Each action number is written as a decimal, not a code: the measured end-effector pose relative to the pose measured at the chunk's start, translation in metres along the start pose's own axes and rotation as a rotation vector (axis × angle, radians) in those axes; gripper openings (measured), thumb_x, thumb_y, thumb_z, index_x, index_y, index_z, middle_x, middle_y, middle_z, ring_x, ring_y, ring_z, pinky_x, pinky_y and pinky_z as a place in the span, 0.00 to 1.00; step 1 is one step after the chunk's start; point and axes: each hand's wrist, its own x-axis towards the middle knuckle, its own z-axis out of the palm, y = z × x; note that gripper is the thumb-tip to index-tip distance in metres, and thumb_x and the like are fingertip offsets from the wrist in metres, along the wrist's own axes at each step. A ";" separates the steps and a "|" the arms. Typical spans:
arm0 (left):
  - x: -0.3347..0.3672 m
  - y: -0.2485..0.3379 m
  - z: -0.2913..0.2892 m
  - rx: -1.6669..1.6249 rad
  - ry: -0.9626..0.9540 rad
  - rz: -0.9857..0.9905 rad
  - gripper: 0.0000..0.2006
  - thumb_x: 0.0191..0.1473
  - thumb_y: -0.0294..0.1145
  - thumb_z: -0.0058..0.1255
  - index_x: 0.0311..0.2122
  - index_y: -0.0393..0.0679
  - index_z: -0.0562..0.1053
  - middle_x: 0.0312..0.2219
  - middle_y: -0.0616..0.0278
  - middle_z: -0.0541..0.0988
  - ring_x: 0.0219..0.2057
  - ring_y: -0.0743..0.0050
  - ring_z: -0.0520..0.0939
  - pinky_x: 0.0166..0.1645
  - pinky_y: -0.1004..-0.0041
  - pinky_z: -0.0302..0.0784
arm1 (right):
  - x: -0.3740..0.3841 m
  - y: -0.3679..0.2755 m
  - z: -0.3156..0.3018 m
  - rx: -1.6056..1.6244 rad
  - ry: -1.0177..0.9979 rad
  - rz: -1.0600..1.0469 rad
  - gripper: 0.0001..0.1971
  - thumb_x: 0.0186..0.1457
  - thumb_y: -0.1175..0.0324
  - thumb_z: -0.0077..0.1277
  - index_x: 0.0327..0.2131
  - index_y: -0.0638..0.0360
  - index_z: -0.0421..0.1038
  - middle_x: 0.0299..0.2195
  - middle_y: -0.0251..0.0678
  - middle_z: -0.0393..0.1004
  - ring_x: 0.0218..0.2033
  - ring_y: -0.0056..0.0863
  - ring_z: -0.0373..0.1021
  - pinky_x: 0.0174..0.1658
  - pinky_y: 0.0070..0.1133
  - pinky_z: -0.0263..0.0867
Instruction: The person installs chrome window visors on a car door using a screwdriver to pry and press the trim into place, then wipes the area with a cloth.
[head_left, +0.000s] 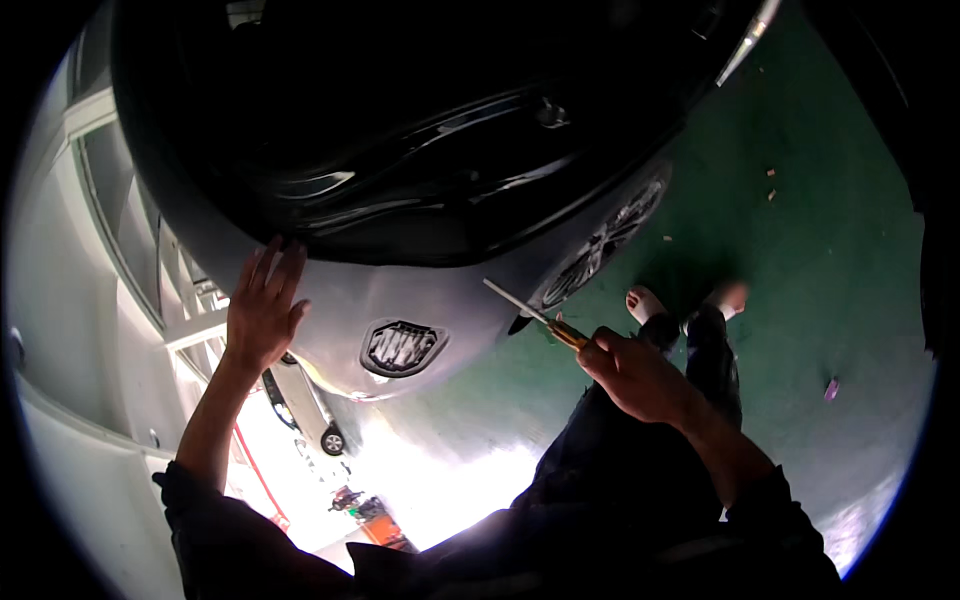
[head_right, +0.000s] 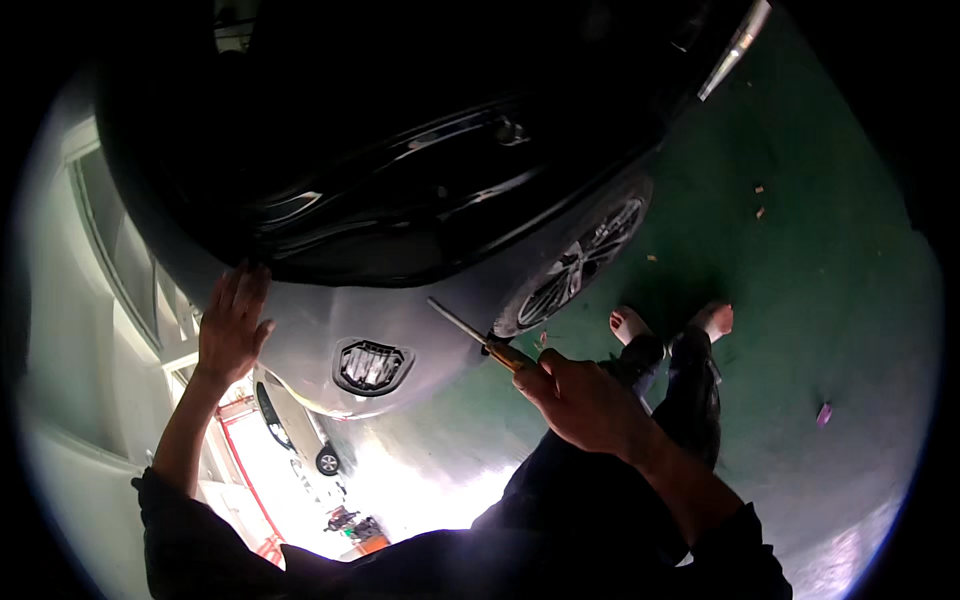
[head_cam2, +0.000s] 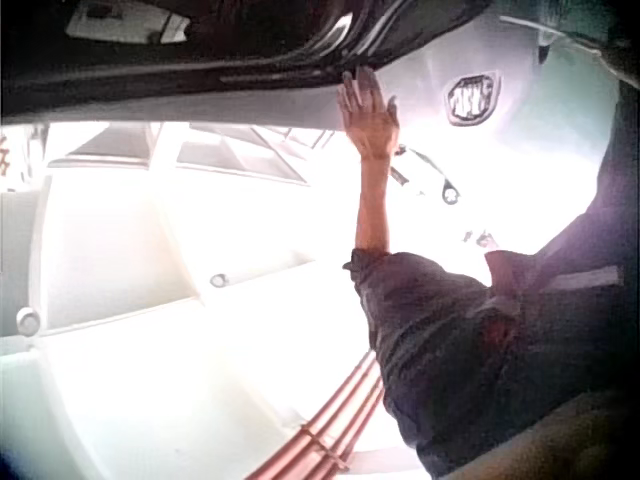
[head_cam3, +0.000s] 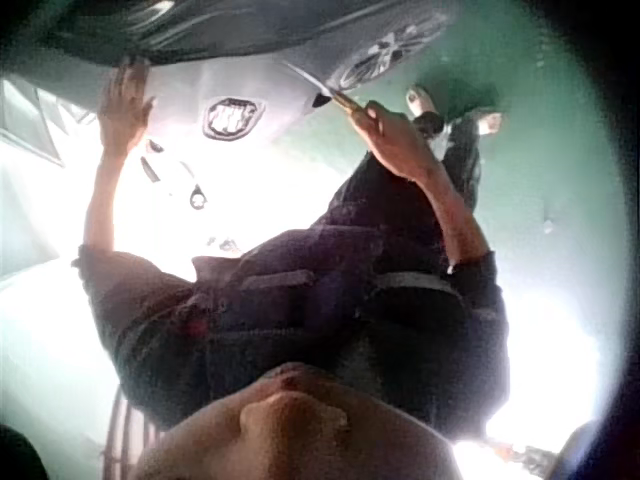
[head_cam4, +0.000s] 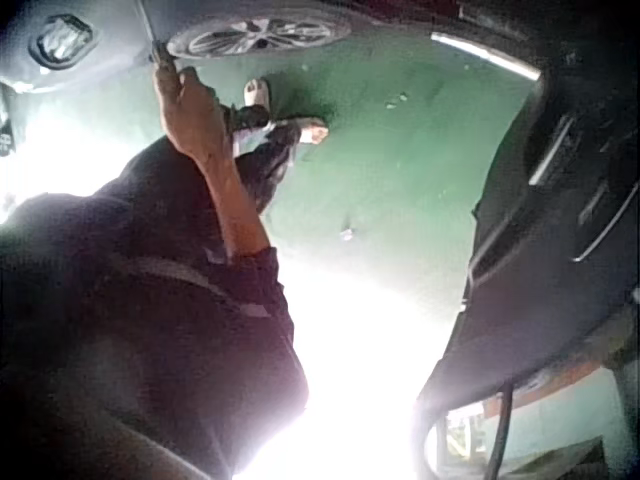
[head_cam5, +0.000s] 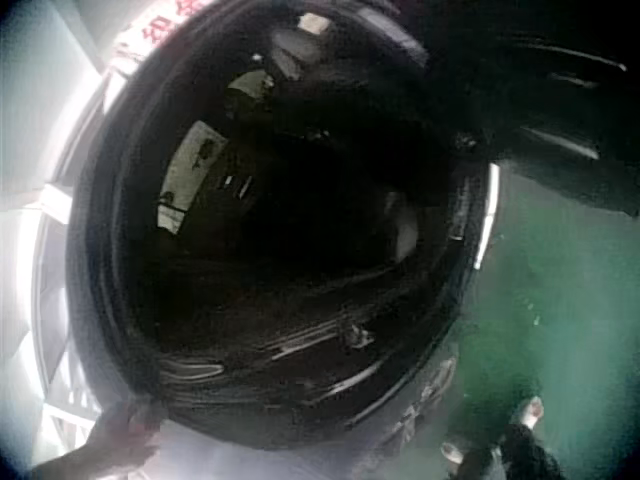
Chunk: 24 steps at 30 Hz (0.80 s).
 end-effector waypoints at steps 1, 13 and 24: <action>-0.002 -0.003 0.005 0.010 0.010 -0.033 0.38 0.60 0.48 0.54 0.69 0.37 0.60 0.67 0.50 0.63 0.71 0.49 0.60 0.74 0.48 0.54 | 0.003 -0.007 0.004 0.032 -0.005 0.054 0.11 0.69 0.59 0.45 0.44 0.54 0.69 0.31 0.45 0.75 0.30 0.46 0.77 0.32 0.39 0.73; 0.024 0.078 0.108 -0.356 0.315 -0.343 0.40 0.65 0.63 0.37 0.70 0.40 0.59 0.69 0.51 0.63 0.71 0.55 0.61 0.74 0.47 0.51 | 0.035 -0.102 0.014 0.092 -0.096 0.190 0.24 0.70 0.49 0.41 0.41 0.65 0.69 0.24 0.46 0.75 0.27 0.45 0.75 0.36 0.38 0.69; 0.055 -0.031 0.062 -0.131 0.836 -0.956 0.44 0.61 0.49 0.51 0.70 0.25 0.52 0.70 0.32 0.53 0.72 0.34 0.54 0.73 0.40 0.48 | 0.052 -0.123 0.058 0.084 0.132 0.089 0.18 0.71 0.52 0.40 0.40 0.60 0.68 0.19 0.37 0.69 0.26 0.41 0.71 0.58 0.42 0.54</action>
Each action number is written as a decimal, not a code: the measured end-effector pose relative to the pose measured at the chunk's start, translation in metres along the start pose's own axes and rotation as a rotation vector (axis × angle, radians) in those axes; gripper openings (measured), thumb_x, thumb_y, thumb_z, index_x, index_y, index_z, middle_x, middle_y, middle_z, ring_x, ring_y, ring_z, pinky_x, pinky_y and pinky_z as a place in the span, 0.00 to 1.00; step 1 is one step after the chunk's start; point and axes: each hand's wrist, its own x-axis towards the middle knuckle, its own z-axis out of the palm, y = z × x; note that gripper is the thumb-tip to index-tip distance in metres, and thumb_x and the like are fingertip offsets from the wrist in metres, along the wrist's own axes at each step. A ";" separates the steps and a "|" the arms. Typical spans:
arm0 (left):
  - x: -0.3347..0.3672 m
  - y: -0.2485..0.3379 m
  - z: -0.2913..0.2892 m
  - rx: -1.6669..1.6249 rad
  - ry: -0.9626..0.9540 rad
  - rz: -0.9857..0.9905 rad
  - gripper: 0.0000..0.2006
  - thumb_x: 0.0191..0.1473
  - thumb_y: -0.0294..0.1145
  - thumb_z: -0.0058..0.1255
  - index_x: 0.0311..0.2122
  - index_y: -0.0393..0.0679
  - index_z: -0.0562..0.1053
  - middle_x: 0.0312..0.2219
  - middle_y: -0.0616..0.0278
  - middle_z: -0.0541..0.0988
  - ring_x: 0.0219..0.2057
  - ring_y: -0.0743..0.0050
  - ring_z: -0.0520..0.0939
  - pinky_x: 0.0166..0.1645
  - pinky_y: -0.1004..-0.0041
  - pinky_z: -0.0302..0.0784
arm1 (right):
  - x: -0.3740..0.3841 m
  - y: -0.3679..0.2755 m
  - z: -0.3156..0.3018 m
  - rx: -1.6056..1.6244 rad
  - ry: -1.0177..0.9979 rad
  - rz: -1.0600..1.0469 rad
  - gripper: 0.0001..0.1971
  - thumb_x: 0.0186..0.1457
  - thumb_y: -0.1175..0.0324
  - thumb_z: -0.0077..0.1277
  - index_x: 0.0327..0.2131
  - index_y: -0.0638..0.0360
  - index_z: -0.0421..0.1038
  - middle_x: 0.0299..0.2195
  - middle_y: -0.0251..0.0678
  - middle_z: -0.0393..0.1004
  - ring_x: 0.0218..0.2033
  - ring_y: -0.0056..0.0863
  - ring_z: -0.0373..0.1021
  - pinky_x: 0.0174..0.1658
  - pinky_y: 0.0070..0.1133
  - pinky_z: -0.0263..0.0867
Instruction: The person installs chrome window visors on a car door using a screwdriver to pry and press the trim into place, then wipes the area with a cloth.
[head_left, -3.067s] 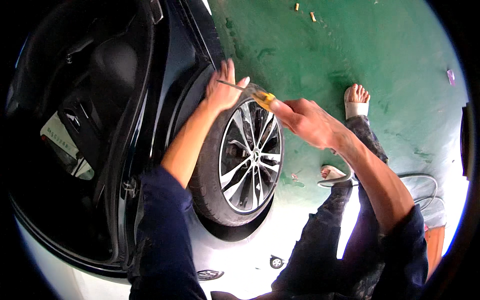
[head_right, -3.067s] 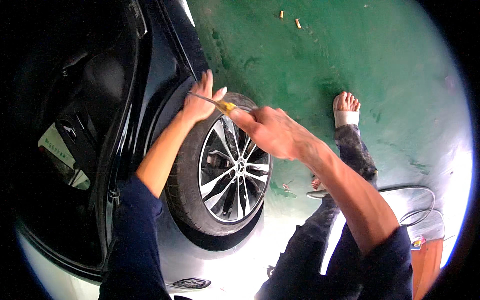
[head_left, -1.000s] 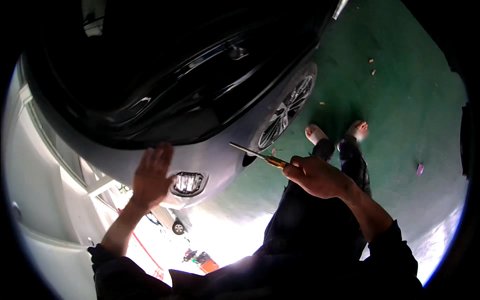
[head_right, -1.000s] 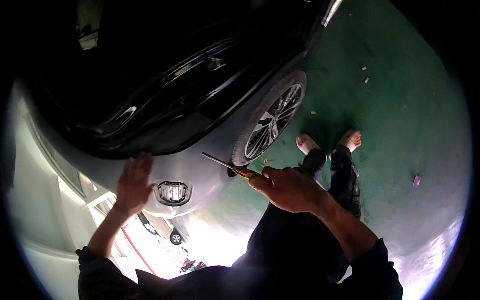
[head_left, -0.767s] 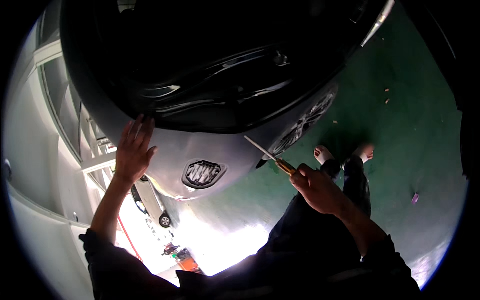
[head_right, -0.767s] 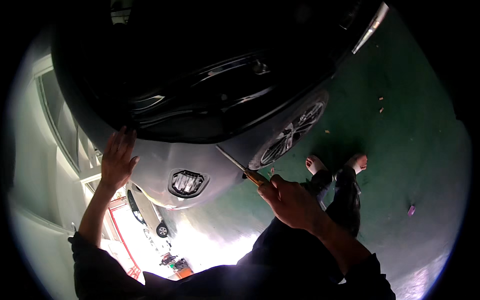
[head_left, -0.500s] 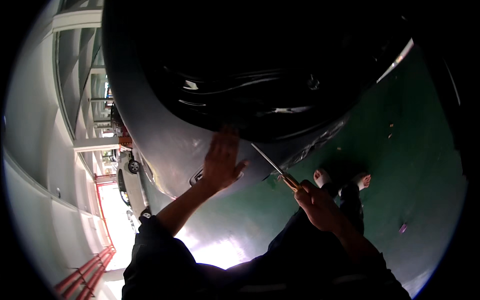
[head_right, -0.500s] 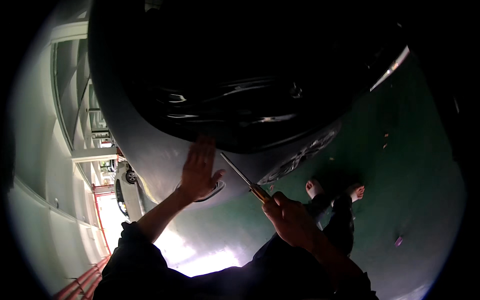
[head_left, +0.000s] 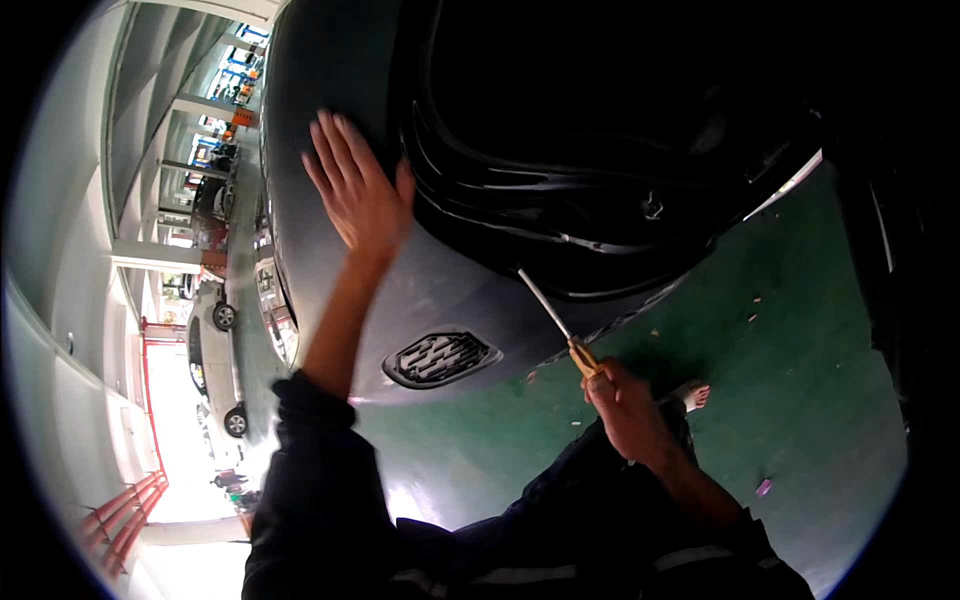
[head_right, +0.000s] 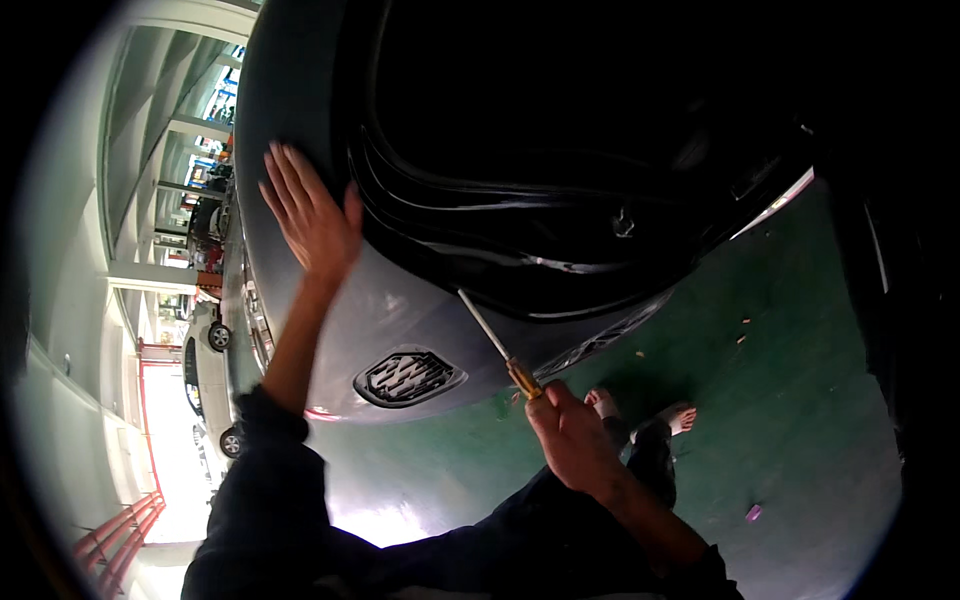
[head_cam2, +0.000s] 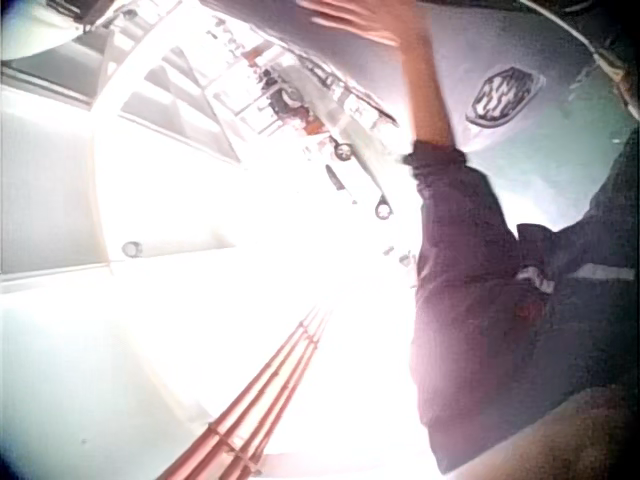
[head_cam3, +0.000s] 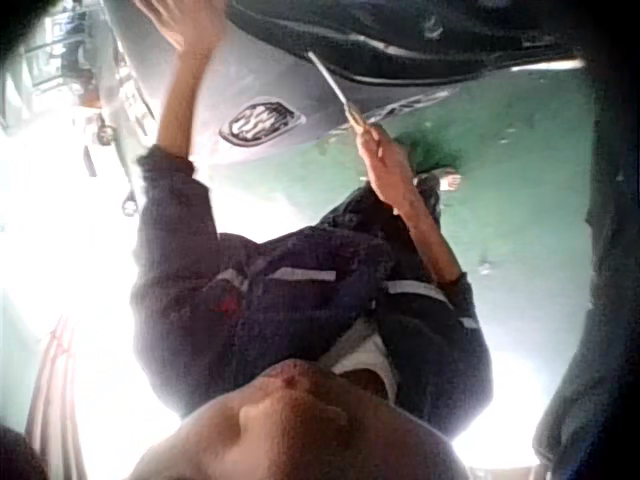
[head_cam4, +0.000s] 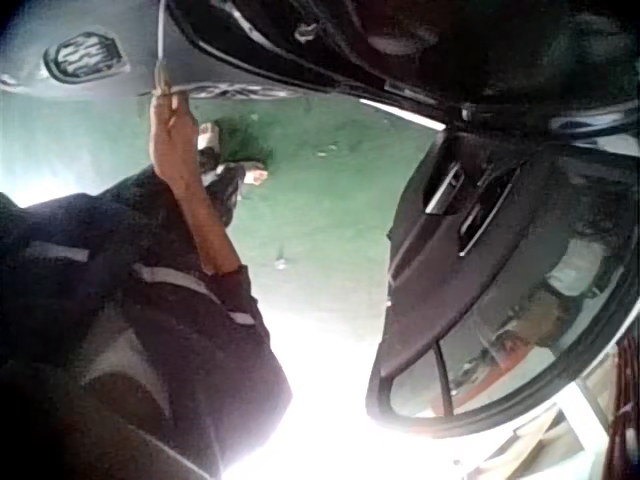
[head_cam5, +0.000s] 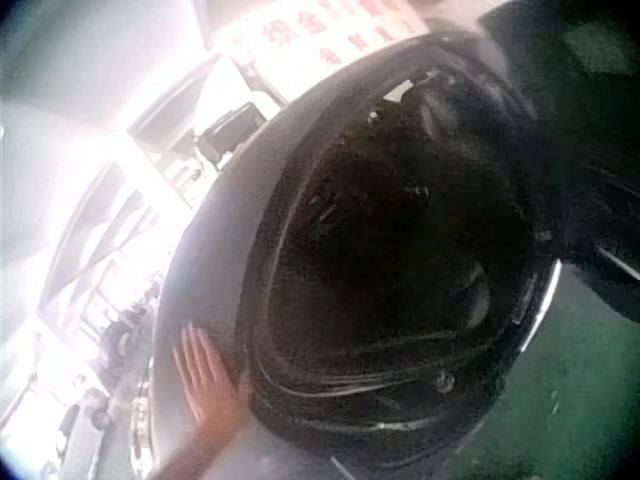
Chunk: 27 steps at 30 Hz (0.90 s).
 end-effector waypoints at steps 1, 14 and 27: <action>-0.023 0.013 0.005 0.021 -0.004 -0.085 0.44 0.61 0.49 0.51 0.69 0.23 0.51 0.70 0.29 0.53 0.72 0.31 0.53 0.73 0.40 0.47 | 0.001 -0.004 -0.001 -0.009 0.003 -0.001 0.18 0.71 0.53 0.40 0.40 0.59 0.68 0.19 0.37 0.68 0.27 0.41 0.71 0.58 0.42 0.54; 0.019 0.002 -0.010 -0.120 -0.051 -0.093 0.44 0.61 0.41 0.54 0.70 0.22 0.46 0.71 0.30 0.48 0.73 0.33 0.48 0.75 0.44 0.42 | 0.011 -0.056 0.012 0.046 0.006 0.027 0.19 0.70 0.53 0.44 0.43 0.62 0.67 0.26 0.47 0.74 0.30 0.43 0.74 0.37 0.36 0.68; 0.210 -0.002 -0.004 -0.249 0.187 0.010 0.40 0.68 0.53 0.44 0.69 0.27 0.53 0.70 0.34 0.56 0.71 0.38 0.56 0.74 0.50 0.50 | 0.031 -0.117 -0.034 0.131 0.130 -0.025 0.20 0.73 0.52 0.41 0.44 0.62 0.68 0.28 0.33 0.73 0.28 0.22 0.70 0.33 0.26 0.67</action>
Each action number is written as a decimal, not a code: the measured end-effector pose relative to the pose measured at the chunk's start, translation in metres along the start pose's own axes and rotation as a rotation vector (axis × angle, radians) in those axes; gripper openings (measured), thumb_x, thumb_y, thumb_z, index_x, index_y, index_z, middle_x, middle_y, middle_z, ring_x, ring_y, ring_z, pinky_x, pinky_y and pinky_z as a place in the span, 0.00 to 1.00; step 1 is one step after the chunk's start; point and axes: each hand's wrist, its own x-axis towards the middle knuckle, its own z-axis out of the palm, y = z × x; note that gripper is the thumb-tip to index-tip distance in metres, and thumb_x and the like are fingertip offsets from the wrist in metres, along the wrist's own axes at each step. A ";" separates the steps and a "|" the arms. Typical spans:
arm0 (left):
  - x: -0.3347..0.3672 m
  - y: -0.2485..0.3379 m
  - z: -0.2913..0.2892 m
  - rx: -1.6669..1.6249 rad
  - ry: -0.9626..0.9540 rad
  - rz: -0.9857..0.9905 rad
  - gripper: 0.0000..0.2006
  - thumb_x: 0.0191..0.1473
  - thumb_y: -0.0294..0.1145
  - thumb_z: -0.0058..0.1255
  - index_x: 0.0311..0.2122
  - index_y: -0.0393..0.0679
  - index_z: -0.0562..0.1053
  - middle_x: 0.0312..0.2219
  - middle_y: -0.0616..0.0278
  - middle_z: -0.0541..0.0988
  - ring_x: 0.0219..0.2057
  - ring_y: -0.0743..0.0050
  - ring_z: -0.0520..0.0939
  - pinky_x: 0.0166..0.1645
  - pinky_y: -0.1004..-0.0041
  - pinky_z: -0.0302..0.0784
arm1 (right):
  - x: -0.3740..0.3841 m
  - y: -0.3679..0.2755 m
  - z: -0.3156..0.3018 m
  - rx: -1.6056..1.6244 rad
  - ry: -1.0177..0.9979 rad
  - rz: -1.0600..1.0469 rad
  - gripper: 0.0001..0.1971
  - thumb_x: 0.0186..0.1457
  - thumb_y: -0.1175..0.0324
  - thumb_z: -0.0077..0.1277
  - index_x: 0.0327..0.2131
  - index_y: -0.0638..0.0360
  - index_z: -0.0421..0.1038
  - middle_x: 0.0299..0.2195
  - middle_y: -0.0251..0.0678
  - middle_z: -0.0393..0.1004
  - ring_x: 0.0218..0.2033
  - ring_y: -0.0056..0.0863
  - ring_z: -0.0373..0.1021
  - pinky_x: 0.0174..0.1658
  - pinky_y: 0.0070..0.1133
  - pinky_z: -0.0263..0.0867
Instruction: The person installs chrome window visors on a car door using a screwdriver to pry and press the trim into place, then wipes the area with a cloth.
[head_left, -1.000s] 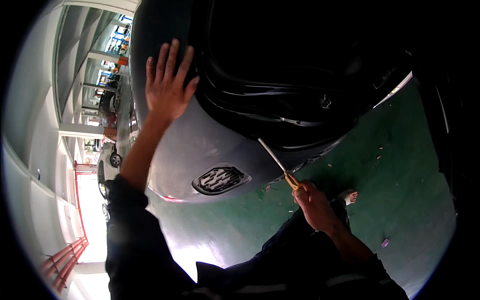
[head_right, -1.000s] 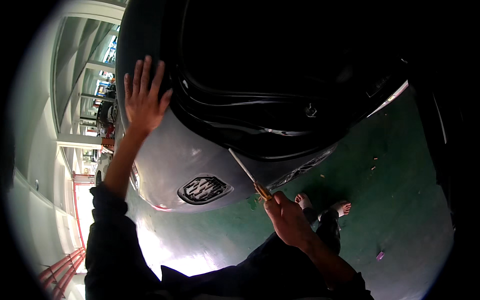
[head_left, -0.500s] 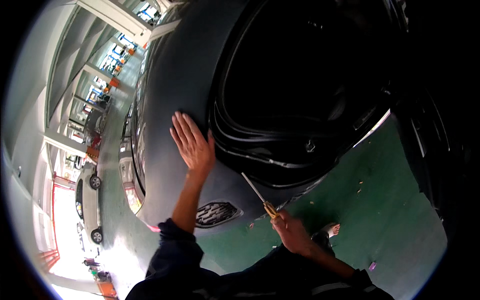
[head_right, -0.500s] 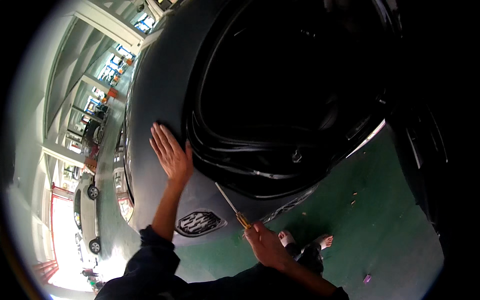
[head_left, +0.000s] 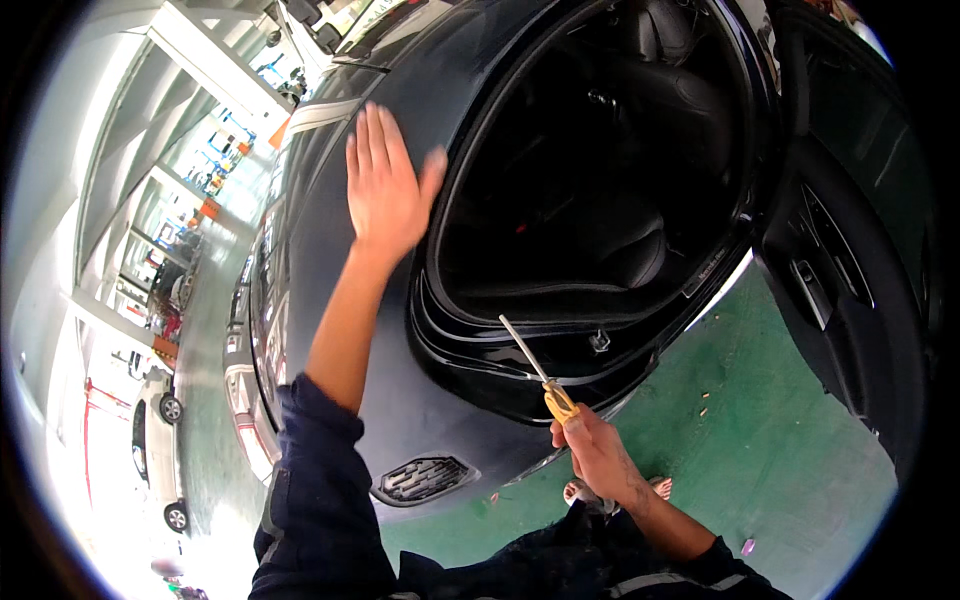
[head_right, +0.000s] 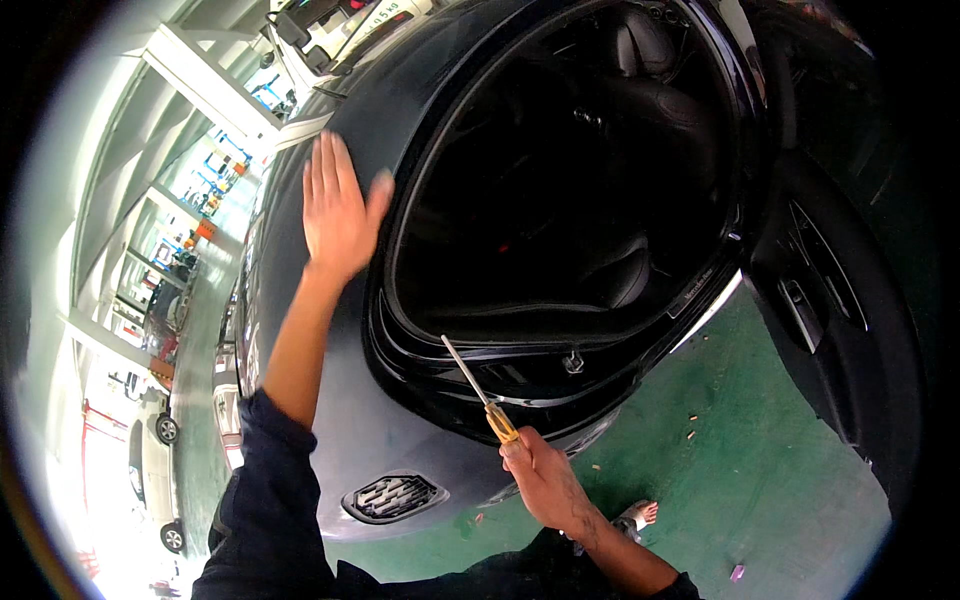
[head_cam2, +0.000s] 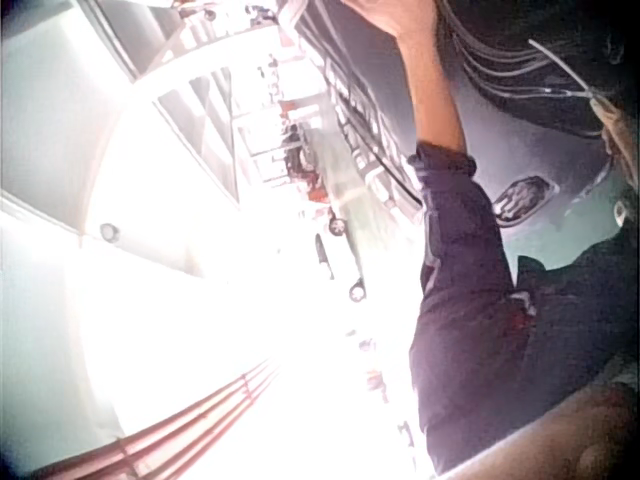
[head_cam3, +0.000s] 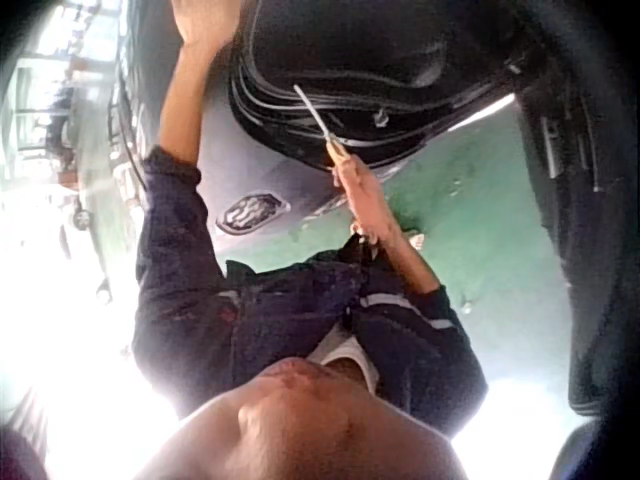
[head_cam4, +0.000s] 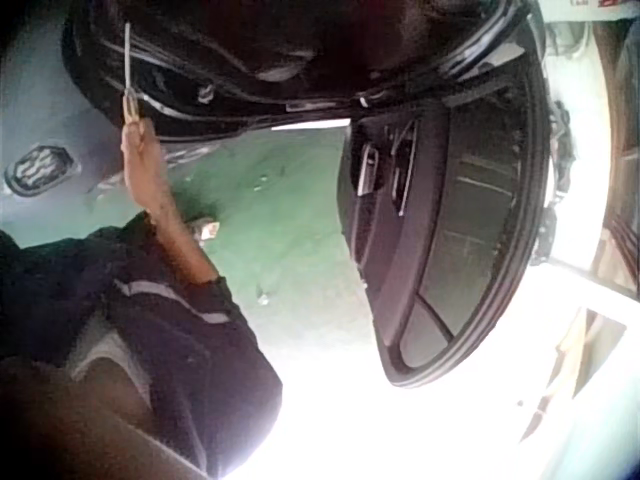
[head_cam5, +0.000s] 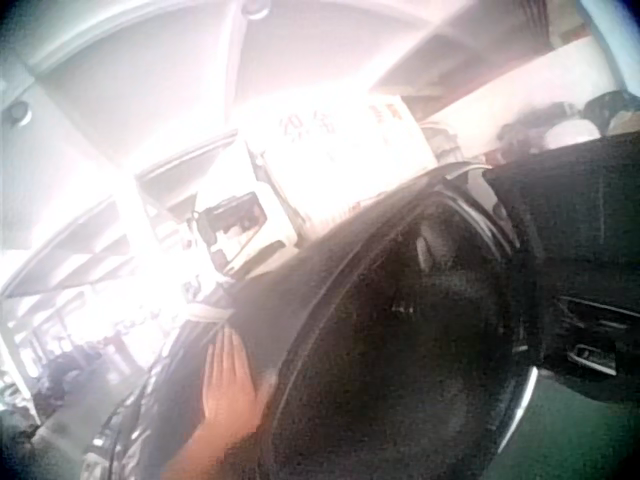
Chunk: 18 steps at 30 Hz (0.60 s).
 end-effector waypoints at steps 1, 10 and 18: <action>0.027 -0.007 0.017 -0.046 0.029 -0.054 0.38 0.69 0.55 0.40 0.69 0.28 0.54 0.69 0.35 0.57 0.71 0.40 0.58 0.74 0.51 0.51 | -0.001 0.000 0.002 0.014 0.016 -0.007 0.20 0.73 0.52 0.41 0.44 0.63 0.69 0.28 0.34 0.74 0.28 0.22 0.71 0.34 0.26 0.67; -0.006 -0.035 -0.001 -0.100 -0.039 0.012 0.42 0.67 0.60 0.42 0.70 0.32 0.54 0.69 0.40 0.60 0.72 0.45 0.58 0.75 0.54 0.51 | 0.019 -0.010 0.027 0.019 0.033 -0.102 0.22 0.73 0.52 0.40 0.47 0.64 0.73 0.24 0.34 0.72 0.24 0.23 0.68 0.30 0.26 0.64; -0.039 -0.063 -0.013 -0.130 -0.086 -0.198 0.39 0.69 0.59 0.39 0.70 0.33 0.56 0.69 0.40 0.60 0.71 0.43 0.58 0.74 0.52 0.50 | 0.014 -0.002 0.029 -0.020 -0.024 -0.054 0.21 0.73 0.53 0.41 0.48 0.63 0.74 0.23 0.32 0.68 0.25 0.22 0.67 0.31 0.26 0.63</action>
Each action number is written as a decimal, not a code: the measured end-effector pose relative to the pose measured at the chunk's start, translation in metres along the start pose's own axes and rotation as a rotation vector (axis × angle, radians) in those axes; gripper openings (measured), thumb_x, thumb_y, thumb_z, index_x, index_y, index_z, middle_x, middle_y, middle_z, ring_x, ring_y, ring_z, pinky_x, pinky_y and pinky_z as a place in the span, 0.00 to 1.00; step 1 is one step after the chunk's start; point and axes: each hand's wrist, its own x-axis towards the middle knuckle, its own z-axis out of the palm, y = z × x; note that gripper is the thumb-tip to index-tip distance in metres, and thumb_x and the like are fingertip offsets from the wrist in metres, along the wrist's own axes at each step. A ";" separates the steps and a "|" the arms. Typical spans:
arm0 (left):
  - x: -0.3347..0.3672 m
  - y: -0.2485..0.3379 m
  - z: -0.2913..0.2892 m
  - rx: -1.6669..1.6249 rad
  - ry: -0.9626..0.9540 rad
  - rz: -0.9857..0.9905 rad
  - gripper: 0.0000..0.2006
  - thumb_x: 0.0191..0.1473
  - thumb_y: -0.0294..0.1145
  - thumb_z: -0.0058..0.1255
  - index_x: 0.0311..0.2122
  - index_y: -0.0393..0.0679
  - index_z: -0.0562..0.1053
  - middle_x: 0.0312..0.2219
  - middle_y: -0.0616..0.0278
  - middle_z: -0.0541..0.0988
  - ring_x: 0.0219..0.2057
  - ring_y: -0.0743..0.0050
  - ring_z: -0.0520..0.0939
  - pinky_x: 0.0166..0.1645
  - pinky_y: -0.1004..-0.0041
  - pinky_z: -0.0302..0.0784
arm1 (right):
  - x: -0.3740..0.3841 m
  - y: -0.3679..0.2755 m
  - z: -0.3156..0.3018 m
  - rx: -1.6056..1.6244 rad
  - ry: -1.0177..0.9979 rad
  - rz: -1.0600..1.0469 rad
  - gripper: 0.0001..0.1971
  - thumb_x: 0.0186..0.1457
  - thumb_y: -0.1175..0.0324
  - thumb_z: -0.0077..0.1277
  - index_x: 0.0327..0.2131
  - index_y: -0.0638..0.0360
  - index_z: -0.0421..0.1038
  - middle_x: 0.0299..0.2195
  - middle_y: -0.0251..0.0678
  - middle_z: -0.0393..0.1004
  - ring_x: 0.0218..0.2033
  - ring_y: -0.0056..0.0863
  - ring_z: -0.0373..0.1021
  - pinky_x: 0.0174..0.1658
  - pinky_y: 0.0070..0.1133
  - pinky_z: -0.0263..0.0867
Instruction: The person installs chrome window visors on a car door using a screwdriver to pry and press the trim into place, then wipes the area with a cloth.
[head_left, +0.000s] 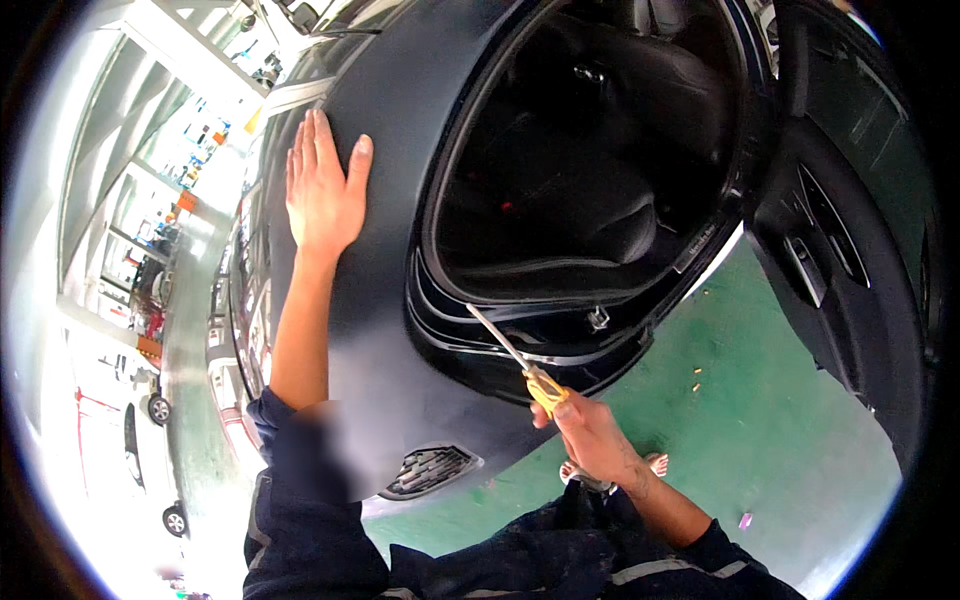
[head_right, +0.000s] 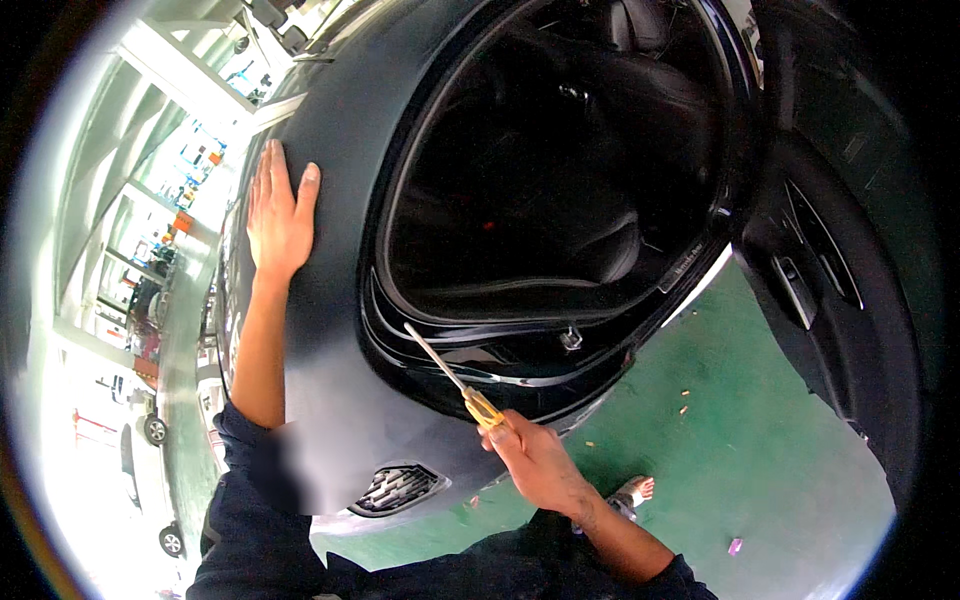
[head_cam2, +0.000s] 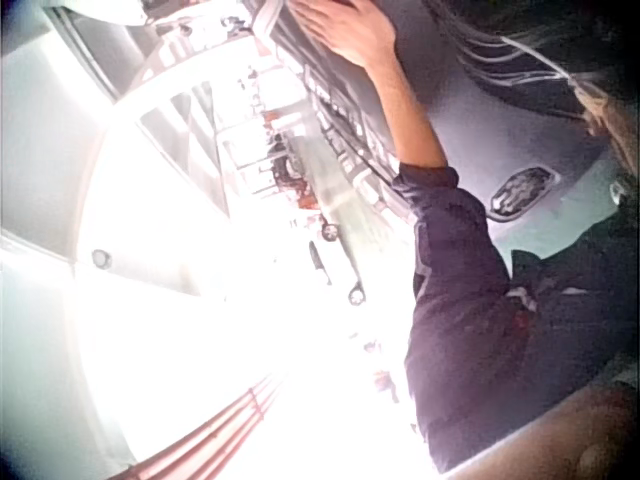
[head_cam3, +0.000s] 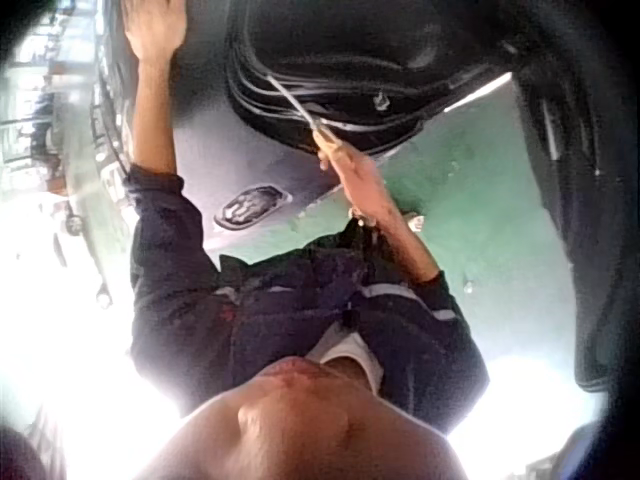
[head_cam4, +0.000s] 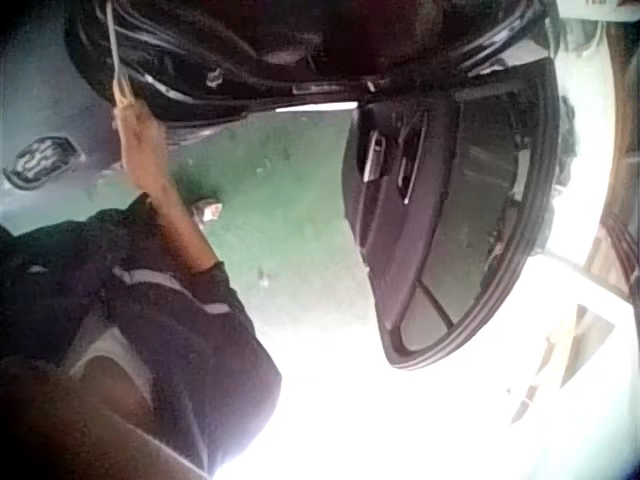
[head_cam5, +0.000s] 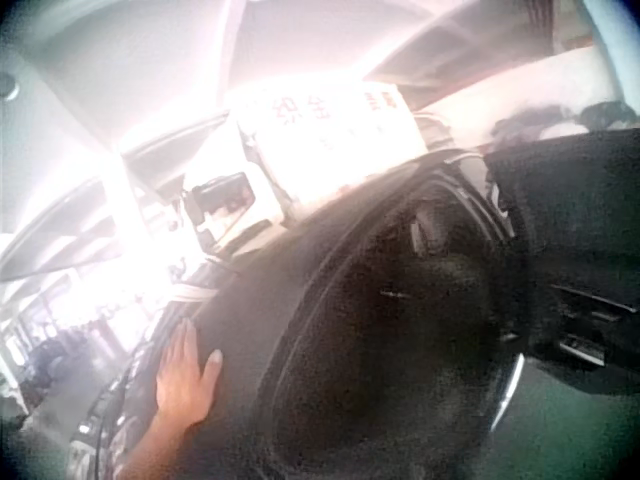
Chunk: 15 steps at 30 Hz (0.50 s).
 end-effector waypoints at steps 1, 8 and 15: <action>0.001 0.004 0.001 -0.028 -0.002 -0.015 0.40 0.68 0.60 0.39 0.70 0.32 0.56 0.69 0.39 0.61 0.71 0.43 0.58 0.74 0.52 0.51 | -0.008 0.014 -0.003 0.005 0.020 -0.009 0.20 0.73 0.54 0.41 0.49 0.63 0.74 0.24 0.32 0.68 0.26 0.22 0.66 0.31 0.26 0.63; -0.056 0.044 -0.007 0.167 0.001 0.214 0.51 0.56 0.55 0.59 0.72 0.33 0.49 0.72 0.43 0.53 0.74 0.46 0.53 0.75 0.48 0.47 | -0.065 0.052 -0.006 -0.048 0.016 0.028 0.18 0.73 0.57 0.43 0.51 0.61 0.73 0.26 0.29 0.66 0.28 0.18 0.62 0.33 0.23 0.61; -0.113 0.045 -0.017 0.209 -0.196 0.399 0.38 0.62 0.44 0.51 0.71 0.35 0.55 0.73 0.51 0.55 0.74 0.54 0.53 0.76 0.52 0.46 | -0.092 0.074 0.001 -0.048 0.148 -0.021 0.17 0.70 0.56 0.46 0.45 0.62 0.72 0.26 0.38 0.70 0.27 0.26 0.67 0.33 0.29 0.65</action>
